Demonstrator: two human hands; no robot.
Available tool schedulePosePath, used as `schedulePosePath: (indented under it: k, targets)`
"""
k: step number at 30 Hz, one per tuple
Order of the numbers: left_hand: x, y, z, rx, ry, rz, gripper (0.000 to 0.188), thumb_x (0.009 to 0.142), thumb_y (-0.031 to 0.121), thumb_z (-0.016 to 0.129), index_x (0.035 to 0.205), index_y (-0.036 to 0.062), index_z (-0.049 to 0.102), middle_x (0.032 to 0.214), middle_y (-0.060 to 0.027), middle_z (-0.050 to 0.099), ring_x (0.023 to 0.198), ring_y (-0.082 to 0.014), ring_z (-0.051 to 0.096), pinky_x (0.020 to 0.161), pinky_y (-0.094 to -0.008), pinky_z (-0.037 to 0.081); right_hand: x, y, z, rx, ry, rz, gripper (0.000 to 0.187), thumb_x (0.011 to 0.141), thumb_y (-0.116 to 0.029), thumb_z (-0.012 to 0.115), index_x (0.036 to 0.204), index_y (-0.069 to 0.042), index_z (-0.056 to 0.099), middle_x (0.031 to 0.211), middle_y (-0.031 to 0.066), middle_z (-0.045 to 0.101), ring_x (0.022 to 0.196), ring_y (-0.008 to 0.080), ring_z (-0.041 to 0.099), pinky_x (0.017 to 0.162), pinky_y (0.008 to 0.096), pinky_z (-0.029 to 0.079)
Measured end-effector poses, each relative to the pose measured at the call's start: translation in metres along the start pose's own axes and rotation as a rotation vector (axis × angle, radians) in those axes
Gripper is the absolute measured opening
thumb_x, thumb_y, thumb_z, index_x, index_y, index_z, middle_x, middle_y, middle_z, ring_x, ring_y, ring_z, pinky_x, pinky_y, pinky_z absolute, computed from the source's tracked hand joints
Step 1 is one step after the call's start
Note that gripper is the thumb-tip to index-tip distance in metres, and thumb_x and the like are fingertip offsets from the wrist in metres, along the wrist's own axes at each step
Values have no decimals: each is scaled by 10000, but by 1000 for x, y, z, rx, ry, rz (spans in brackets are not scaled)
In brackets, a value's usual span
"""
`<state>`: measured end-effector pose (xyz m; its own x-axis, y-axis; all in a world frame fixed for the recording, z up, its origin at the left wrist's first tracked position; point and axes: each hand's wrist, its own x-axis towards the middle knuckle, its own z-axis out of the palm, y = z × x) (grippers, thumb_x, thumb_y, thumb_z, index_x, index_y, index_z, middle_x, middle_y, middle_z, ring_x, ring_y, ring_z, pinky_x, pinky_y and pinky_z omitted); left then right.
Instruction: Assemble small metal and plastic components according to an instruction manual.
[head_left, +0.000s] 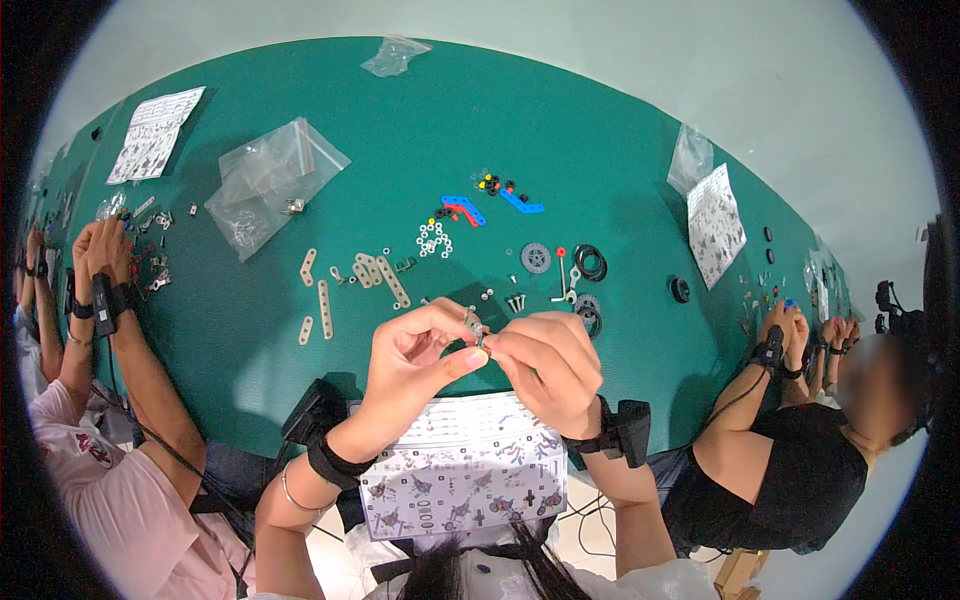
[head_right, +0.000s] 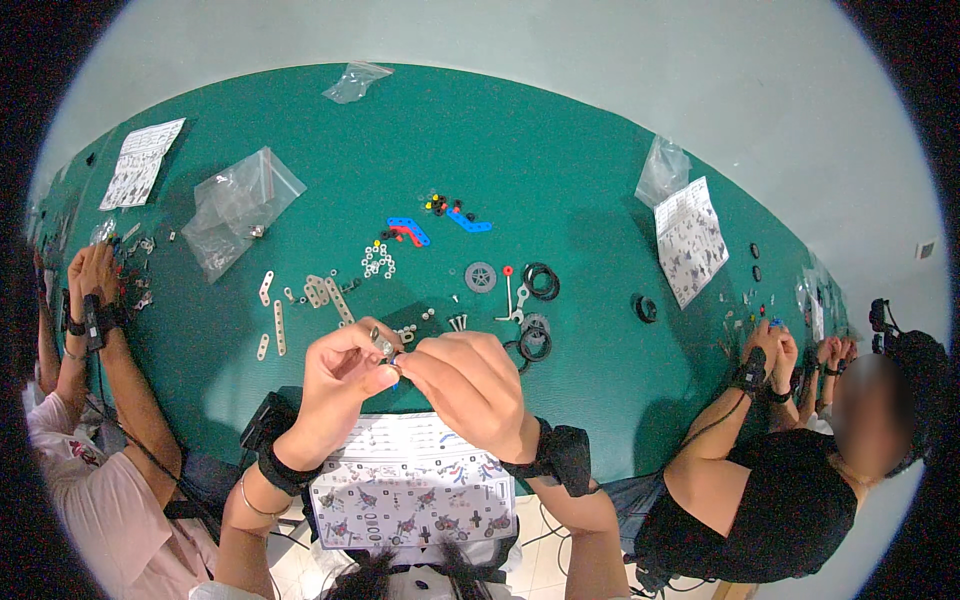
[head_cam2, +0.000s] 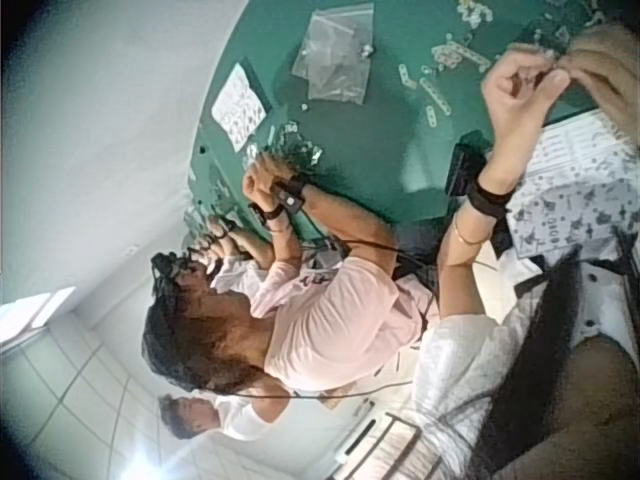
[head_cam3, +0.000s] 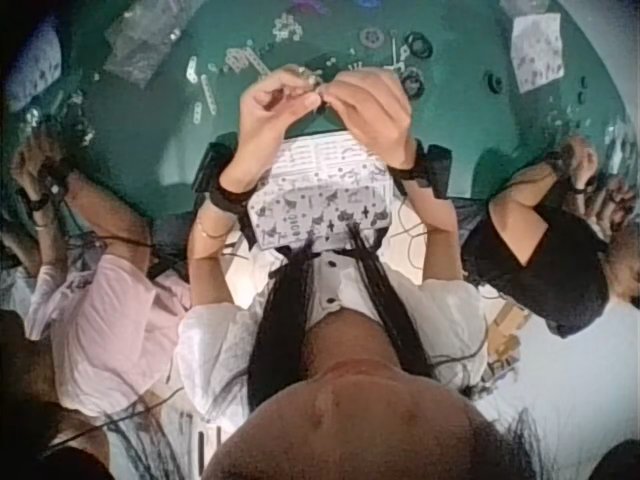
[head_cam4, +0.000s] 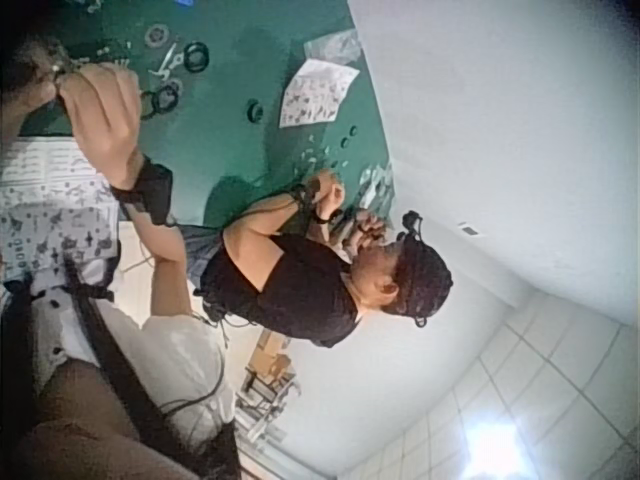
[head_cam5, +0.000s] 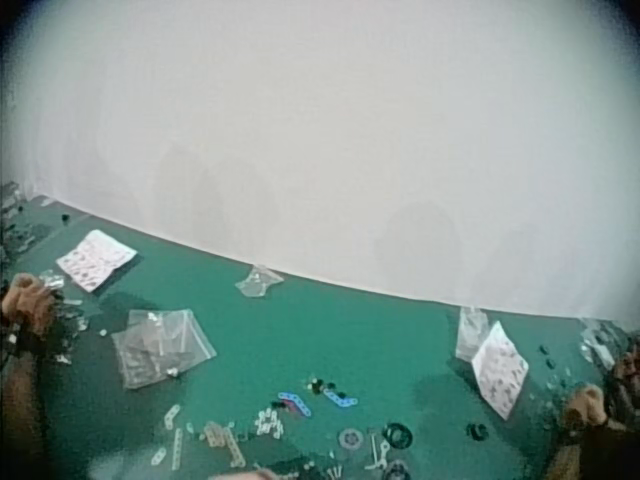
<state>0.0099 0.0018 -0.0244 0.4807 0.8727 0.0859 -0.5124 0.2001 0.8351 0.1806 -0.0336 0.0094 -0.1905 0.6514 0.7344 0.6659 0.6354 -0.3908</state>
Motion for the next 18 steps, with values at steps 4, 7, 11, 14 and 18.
schedulePosePath:
  k: [4,7,11,14,18]
  targets:
    - [1,0,1,-37,7,53,179,791,-66,745,937,-15,656,1011,-105,637,982,-164,593,876,-309,456,-1,-3,4,26,19,58,267,675,24,787,923,-15,695,877,77,658,791,254,632,703,352,508]
    - [2,1,0,27,-17,130,201,779,-79,750,943,-16,653,1028,-117,637,989,-177,596,882,-320,458,0,-6,4,42,33,88,252,686,19,790,918,-16,696,878,77,659,794,251,634,707,354,507]
    - [2,6,4,137,-26,221,219,770,-76,759,950,-20,647,1025,-125,641,987,-183,599,888,-321,462,-1,-7,3,92,48,121,234,701,21,786,911,-21,694,886,83,666,805,252,640,714,356,506]
    - [1,8,3,156,-26,207,210,786,-57,757,954,-17,637,1012,-114,642,980,-175,602,891,-320,463,-2,-4,4,209,18,170,233,719,21,777,932,-27,694,894,92,675,816,260,649,723,352,509]
    - [1,8,4,109,38,123,192,811,-44,740,960,-8,624,1000,-93,639,953,-155,604,876,-307,468,2,3,-2,309,-49,247,231,798,13,727,1022,-23,678,944,106,677,845,242,649,756,344,515]
